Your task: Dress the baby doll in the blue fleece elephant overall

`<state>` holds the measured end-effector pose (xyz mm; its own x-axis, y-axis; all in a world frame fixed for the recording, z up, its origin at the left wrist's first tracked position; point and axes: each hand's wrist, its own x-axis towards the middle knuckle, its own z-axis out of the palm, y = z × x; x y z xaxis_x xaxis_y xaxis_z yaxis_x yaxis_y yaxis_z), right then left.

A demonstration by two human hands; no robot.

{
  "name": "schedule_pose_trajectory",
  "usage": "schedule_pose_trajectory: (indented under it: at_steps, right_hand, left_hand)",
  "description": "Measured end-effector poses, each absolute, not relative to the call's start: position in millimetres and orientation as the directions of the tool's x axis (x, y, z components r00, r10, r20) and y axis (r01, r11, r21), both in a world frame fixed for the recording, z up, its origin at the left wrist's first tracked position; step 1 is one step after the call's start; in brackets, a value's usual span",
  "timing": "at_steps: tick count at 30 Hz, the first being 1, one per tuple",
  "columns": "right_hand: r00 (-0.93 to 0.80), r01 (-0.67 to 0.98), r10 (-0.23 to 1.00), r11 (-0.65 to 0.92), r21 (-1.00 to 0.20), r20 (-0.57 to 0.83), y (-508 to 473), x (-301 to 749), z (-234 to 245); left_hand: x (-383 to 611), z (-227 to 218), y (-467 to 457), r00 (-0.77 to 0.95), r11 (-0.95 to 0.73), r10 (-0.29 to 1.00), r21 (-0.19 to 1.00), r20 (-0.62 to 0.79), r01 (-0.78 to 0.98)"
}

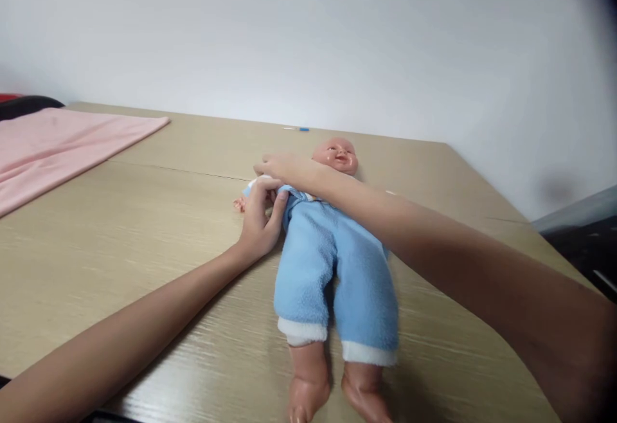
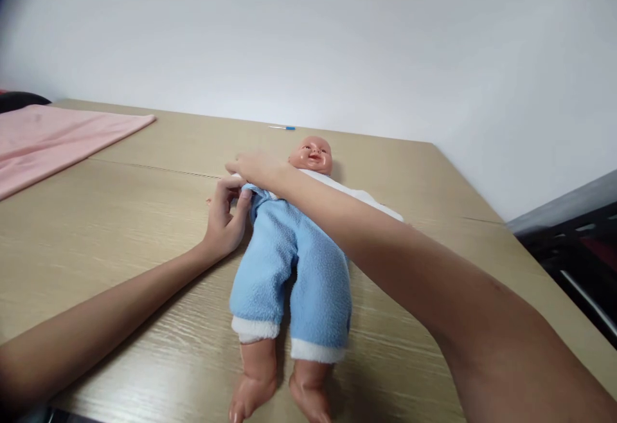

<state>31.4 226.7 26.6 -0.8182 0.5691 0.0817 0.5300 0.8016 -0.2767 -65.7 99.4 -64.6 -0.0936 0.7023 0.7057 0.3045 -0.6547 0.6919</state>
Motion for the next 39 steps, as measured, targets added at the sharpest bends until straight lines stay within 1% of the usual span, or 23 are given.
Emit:
schedule_pose_trajectory:
  at_steps: [2, 4, 5, 8, 10, 11, 13, 15, 18, 20, 22, 24, 27, 30, 33, 35, 39]
  right_hand:
    - [-0.775, 0.546, 0.609, 0.78, -0.305, 0.169, 222, 43, 31]
    - [-0.711, 0.554, 0.669, 0.722, -0.414, 0.215, 220, 59, 33]
    - [-0.681, 0.551, 0.7, 0.683, -0.48, 0.215, 220, 66, 34]
    - [-0.647, 0.5, 0.754, 0.53, -0.685, 0.112, 225, 87, 34]
    - [-0.668, 0.429, 0.742, 0.441, -0.788, 0.052, 227, 98, 35]
    - [-0.685, 0.397, 0.727, 0.427, -0.813, 0.048, 227, 102, 36]
    - [-0.702, 0.359, 0.706, 0.464, -0.81, 0.093, 226, 107, 38]
    - [-0.695, 0.337, 0.702, 0.507, -0.793, 0.154, 222, 109, 36]
    - [-0.702, 0.323, 0.681, 0.564, -0.76, 0.208, 215, 111, 30]
    - [-0.666, 0.359, 0.713, 0.564, -0.744, 0.22, 208, 115, 27]
    - [-0.577, 0.42, 0.784, 0.524, -0.741, 0.227, 198, 121, 26]
    - [-0.517, 0.462, 0.826, 0.49, -0.739, 0.224, 186, 130, 28]
    - [-0.568, 0.487, 0.802, 0.509, -0.71, 0.186, 169, 142, 33]
    - [-0.663, 0.453, 0.737, 0.538, -0.711, 0.135, 160, 148, 35]
    - [-0.698, 0.425, 0.703, 0.561, -0.71, 0.137, 161, 148, 28]
    - [-0.669, 0.401, 0.726, 0.529, -0.748, 0.155, 165, 146, 21]
    - [-0.631, 0.245, 0.763, 0.371, -0.896, 0.143, 170, 139, 10]
  left_hand:
    - [-64, -65, 99, -0.121, -0.642, 0.716, 0.717, 0.687, 0.271]
    - [-64, -66, 99, -0.146, -0.619, 0.742, 0.752, 0.655, 0.226]
    - [-63, -67, 99, -0.156, -0.61, 0.751, 0.765, 0.641, 0.209]
    - [-65, -69, 101, -0.165, -0.624, 0.733, 0.749, 0.66, 0.225]
    - [-68, -71, 102, -0.178, -0.665, 0.663, 0.681, 0.728, 0.307]
    - [-69, -72, 103, -0.189, -0.688, 0.61, 0.633, 0.769, 0.355]
    - [-70, -73, 104, -0.211, -0.73, 0.506, 0.545, 0.837, 0.413]
    - [-69, -75, 104, -0.206, -0.782, 0.447, 0.493, 0.87, 0.381]
    - [-66, -77, 103, -0.167, -0.836, 0.466, 0.494, 0.869, 0.239]
    - [-65, -79, 103, -0.174, -0.822, 0.505, 0.533, 0.845, 0.203]
    - [-64, -78, 103, -0.22, -0.768, 0.564, 0.603, 0.796, 0.214]
    - [-64, -76, 103, -0.263, -0.699, 0.632, 0.683, 0.729, 0.214]
    - [-62, -69, 103, -0.287, -0.628, 0.705, 0.759, 0.648, 0.172]
    - [-61, -65, 104, -0.34, -0.574, 0.74, 0.808, 0.581, 0.131]
    - [-64, -66, 110, -0.352, -0.516, 0.789, 0.854, 0.505, 0.068]
    - [-67, -71, 119, -0.329, -0.468, 0.835, 0.884, 0.441, -0.002]
    - [-75, -83, 142, -0.238, -0.281, 0.944, 0.935, 0.229, -0.214]
